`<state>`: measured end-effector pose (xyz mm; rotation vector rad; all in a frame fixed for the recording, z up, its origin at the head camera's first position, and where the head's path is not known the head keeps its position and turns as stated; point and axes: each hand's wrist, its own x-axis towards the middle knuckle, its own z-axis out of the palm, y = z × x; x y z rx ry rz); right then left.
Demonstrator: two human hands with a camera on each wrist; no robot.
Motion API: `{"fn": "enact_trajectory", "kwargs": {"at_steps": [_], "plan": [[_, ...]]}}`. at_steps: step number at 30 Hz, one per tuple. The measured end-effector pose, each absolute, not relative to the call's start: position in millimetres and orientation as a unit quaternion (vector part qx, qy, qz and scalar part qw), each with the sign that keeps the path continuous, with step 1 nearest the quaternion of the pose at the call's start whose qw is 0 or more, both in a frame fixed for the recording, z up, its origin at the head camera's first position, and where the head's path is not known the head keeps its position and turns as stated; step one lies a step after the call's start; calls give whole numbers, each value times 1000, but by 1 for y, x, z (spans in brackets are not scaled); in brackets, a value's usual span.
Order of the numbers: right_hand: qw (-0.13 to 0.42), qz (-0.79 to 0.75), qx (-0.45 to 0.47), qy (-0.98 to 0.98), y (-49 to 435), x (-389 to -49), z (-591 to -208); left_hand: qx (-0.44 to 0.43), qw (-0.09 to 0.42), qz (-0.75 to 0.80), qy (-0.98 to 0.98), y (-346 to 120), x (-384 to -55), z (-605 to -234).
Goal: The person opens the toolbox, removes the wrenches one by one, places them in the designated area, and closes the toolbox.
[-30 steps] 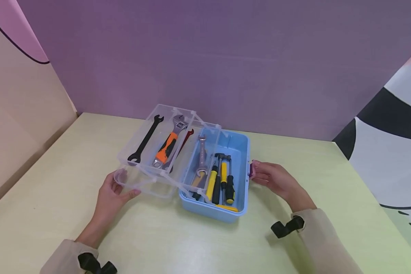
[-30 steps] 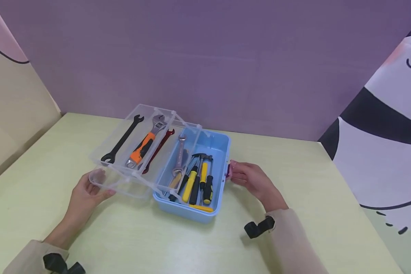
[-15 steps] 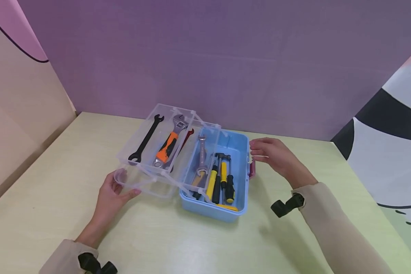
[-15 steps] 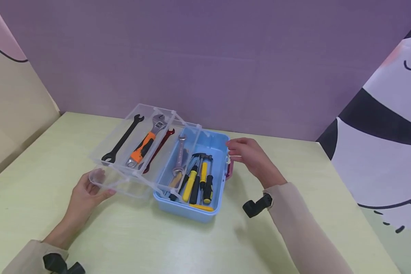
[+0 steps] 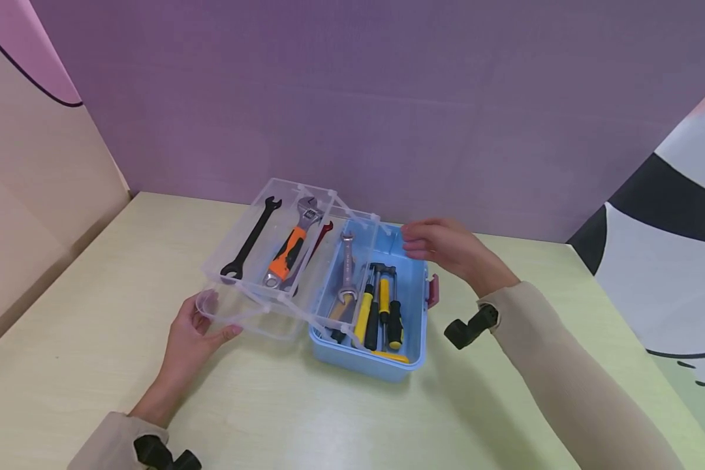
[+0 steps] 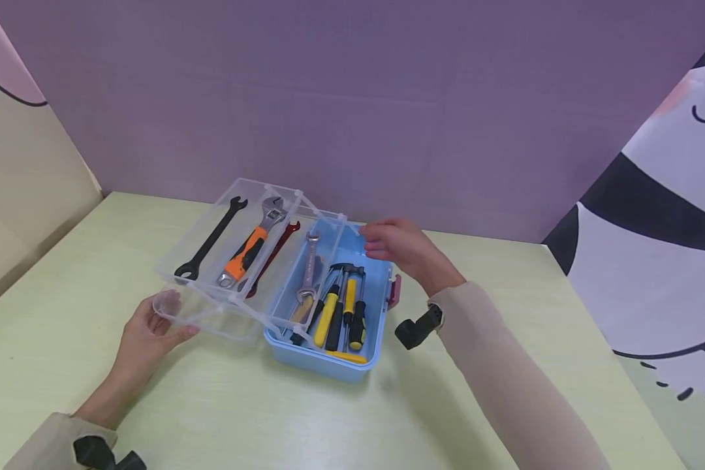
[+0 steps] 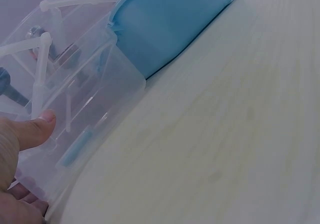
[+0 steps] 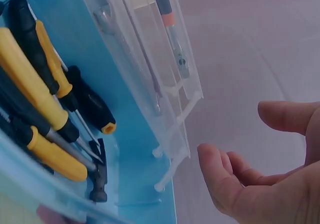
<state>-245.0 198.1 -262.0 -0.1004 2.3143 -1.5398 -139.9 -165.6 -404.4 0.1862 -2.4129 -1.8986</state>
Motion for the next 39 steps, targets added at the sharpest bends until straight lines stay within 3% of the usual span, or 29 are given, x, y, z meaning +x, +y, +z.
{"fn": "enact_trajectory", "kwargs": {"at_steps": [18,39], "plan": [[206,-554,-31,806,154,-263,-263,59,48,-615,-785,-164,-139,-405],[221,-436,12,873,120,-278,-262,68,45,-607,-790,-163,-139,-405]]}}
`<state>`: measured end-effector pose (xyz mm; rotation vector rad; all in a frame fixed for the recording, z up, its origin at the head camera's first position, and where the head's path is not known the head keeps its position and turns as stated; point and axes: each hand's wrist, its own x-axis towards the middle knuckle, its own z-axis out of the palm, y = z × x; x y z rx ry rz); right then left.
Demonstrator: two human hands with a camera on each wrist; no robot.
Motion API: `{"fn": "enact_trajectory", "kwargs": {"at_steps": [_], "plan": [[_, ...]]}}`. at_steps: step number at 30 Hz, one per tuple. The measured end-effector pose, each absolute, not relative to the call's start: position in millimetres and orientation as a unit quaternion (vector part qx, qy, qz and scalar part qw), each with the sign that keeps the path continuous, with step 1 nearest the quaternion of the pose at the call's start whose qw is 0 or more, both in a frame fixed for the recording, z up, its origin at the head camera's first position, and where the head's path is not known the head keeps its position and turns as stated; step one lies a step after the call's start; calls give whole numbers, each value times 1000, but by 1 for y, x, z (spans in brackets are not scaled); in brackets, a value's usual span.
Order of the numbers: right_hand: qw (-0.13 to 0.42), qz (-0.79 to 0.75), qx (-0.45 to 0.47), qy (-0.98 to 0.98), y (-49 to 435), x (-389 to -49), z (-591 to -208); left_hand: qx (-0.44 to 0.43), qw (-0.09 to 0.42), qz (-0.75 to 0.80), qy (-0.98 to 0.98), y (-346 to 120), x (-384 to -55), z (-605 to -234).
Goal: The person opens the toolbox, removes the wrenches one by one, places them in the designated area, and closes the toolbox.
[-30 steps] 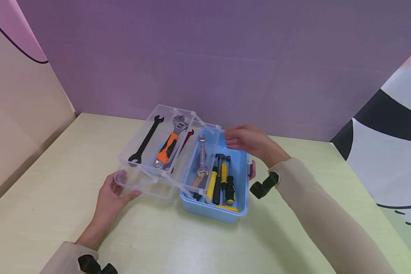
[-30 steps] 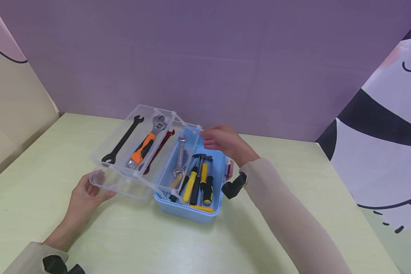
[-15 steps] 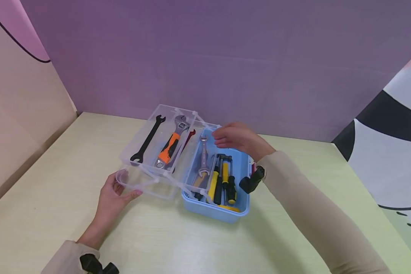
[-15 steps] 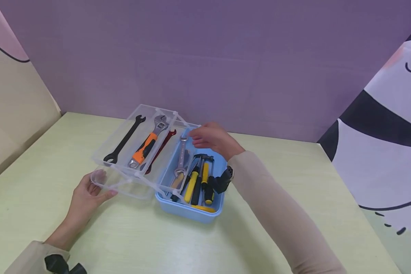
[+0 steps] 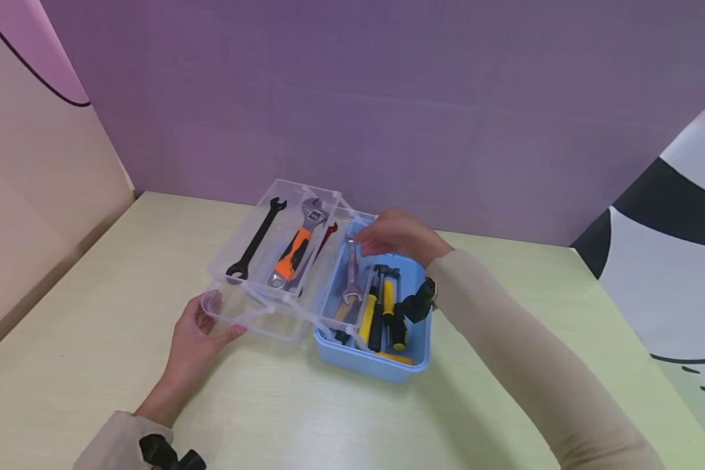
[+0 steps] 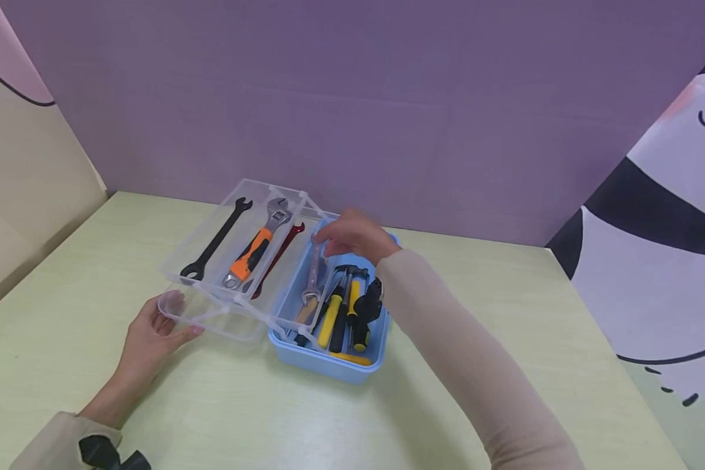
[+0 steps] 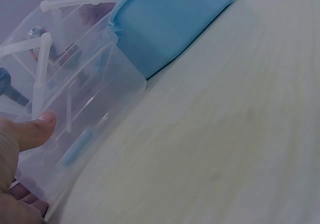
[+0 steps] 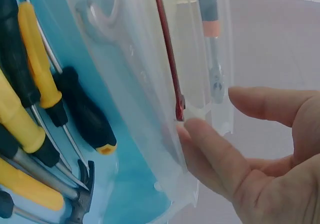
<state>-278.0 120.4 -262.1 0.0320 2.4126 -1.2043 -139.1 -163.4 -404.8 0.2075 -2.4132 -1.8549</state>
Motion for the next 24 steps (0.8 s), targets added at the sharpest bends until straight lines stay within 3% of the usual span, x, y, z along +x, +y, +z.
{"fn": "enact_trajectory", "kwargs": {"at_steps": [24], "plan": [[216,-309,49,925,100,-293,-272,64,45,-607,-791,-159,-137,-406]]}}
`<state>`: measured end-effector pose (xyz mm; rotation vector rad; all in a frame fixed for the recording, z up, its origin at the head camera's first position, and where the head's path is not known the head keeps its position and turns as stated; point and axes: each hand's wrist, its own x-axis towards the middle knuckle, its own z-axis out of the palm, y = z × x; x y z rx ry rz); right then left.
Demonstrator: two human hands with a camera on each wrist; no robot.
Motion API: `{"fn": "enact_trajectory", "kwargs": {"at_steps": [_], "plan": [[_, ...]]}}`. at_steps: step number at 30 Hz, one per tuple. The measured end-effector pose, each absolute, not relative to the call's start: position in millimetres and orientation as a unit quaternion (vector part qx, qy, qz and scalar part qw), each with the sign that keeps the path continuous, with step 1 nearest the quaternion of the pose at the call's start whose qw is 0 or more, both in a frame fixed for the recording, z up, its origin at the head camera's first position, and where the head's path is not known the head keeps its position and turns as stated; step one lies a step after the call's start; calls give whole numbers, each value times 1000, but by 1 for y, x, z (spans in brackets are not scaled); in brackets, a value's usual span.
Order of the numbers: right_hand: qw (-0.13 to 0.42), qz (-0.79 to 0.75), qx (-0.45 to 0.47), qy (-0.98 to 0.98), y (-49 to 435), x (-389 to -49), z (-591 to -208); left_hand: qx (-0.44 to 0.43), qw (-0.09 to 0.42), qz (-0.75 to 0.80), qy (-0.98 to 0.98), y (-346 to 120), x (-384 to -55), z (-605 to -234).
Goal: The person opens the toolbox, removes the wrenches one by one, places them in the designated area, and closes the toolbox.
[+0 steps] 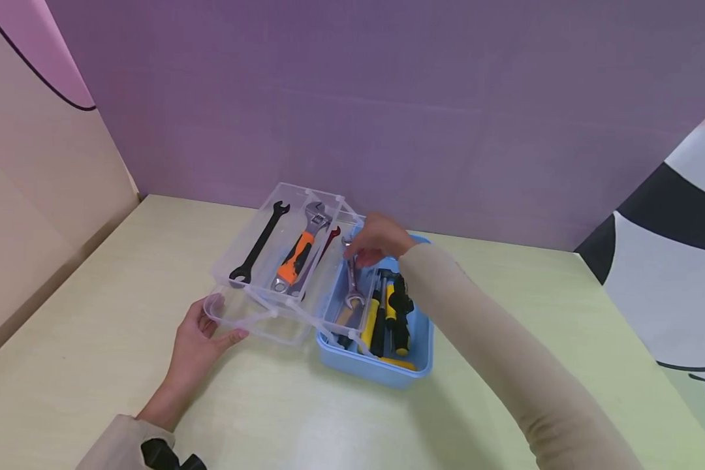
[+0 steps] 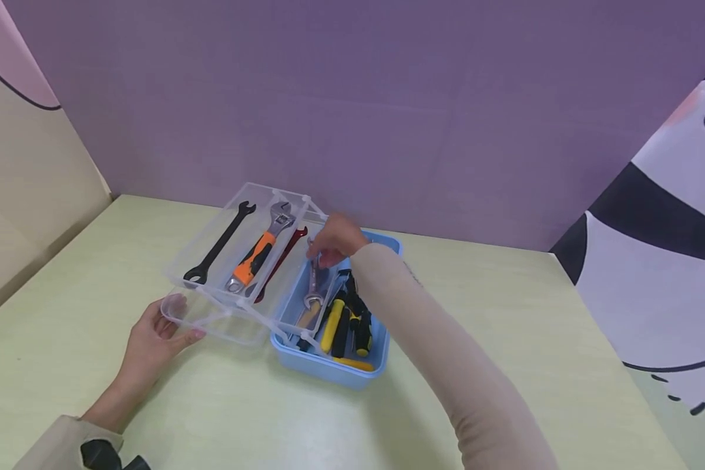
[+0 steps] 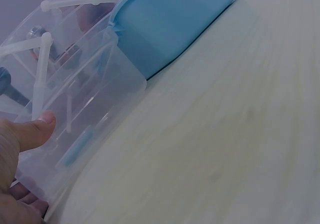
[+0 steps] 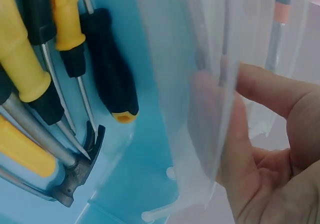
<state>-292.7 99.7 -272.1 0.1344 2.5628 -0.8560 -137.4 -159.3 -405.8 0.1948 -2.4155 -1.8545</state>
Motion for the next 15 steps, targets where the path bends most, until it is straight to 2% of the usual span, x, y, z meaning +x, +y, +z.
{"fn": "enact_trajectory", "kwargs": {"at_steps": [7,15], "plan": [[208,-294,36,932,96,-290,-274,58,50,-607,-791,-159,-137,-405],[220,-296,78,926,88,-292,-277,58,47,-604,-794,-160,-138,-405]]}}
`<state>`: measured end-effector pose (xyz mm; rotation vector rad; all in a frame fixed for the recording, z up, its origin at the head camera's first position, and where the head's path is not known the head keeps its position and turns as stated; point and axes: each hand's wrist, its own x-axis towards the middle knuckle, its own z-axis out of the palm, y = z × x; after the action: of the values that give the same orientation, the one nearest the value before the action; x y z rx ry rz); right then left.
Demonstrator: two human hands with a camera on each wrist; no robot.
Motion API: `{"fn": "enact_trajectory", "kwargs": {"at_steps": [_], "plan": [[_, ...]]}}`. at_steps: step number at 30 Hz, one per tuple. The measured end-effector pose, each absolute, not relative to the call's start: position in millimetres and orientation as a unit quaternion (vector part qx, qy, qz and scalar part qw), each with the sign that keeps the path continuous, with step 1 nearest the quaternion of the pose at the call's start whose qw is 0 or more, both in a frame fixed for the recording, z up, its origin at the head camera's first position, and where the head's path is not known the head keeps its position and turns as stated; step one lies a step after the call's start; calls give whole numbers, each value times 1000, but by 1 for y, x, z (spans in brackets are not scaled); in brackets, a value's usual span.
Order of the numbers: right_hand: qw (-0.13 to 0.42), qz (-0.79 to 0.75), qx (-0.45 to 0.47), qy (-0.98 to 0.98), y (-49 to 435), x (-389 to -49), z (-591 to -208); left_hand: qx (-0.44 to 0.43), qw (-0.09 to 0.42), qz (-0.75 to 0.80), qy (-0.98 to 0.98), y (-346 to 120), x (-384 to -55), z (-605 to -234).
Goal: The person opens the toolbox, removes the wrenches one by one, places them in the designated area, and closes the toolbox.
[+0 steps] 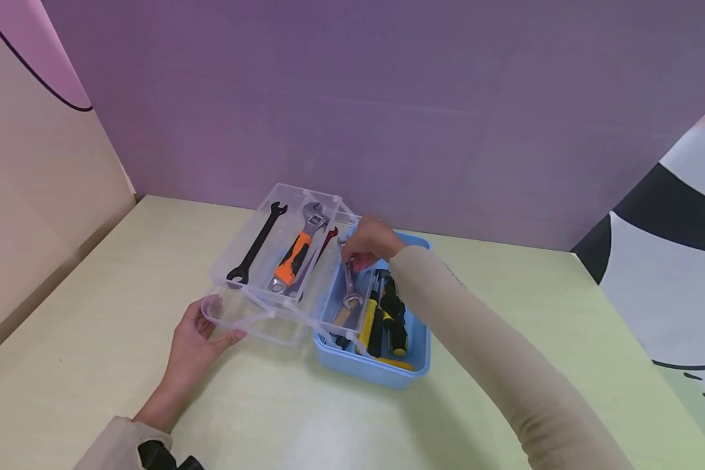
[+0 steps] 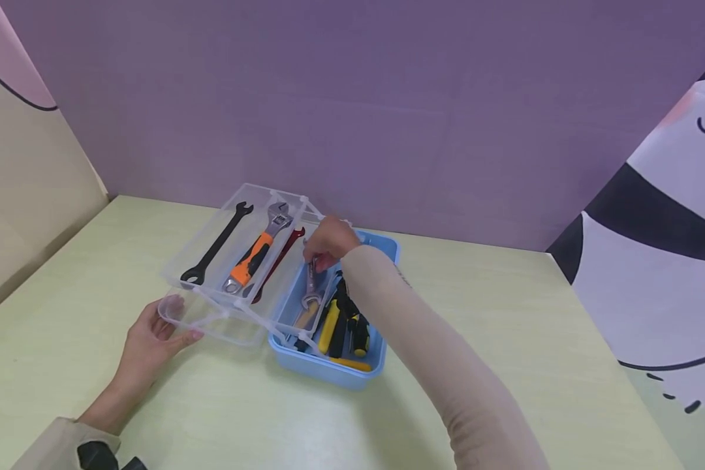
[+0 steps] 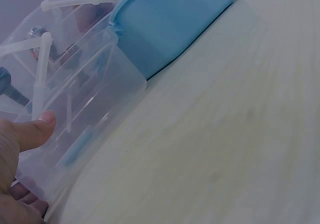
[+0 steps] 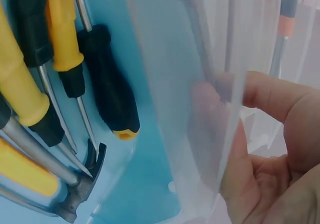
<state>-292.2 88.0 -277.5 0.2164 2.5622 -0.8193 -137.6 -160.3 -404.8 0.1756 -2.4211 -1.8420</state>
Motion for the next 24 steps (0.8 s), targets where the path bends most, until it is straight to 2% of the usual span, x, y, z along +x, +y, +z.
{"fn": "enact_trajectory", "kwargs": {"at_steps": [8,24], "plan": [[251,-351,73,899,93,-296,-276,50,51,-606,-792,-159,-141,-404],[264,-444,71,853,110,-295,-275,48,49,-610,-789,-159,-146,-409]]}}
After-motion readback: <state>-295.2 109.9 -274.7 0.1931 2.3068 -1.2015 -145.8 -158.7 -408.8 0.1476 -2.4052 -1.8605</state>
